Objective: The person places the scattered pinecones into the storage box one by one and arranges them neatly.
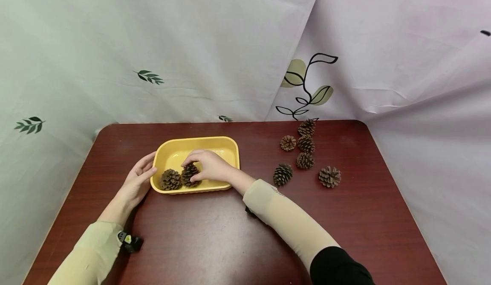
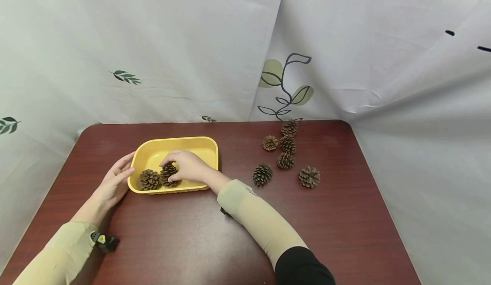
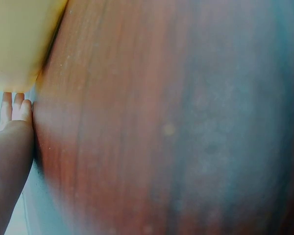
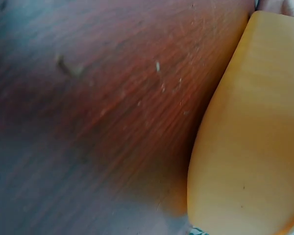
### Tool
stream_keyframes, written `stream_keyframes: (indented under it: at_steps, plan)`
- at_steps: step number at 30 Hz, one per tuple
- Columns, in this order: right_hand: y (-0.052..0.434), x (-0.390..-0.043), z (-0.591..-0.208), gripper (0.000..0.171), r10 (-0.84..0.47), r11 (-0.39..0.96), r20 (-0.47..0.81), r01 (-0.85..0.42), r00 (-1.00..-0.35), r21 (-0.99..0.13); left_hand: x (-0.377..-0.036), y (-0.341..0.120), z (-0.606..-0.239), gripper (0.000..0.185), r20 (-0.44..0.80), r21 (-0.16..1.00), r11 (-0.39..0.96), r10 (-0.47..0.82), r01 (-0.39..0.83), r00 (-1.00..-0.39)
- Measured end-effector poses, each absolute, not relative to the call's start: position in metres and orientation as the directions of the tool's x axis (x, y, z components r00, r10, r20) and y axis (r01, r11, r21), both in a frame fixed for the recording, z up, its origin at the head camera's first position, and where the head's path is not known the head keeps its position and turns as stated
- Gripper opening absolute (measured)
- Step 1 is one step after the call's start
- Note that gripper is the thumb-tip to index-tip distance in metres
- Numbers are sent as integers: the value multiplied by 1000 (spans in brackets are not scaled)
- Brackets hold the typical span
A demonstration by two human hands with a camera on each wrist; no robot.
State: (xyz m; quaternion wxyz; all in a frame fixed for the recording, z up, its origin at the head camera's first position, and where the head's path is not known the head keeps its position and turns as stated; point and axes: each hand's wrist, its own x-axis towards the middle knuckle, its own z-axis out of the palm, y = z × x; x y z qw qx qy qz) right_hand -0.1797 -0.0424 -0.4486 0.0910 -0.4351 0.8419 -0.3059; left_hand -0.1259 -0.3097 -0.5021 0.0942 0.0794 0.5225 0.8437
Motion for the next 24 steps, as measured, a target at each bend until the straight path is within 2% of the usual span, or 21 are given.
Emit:
stream_keyframes:
  at_steps: [13, 24]
  plan:
    - [-45, -174, -452, 43, -818, 365, 167, -722, -550, -588, -126, -310, -501, 50, 35, 898, -434, 240, -75, -970]
    - [-41, -174, -452, 44, -807, 367, 155, -690, -570, -624, -126, -309, -502, 50, 34, 895, -440, 239, -77, -971]
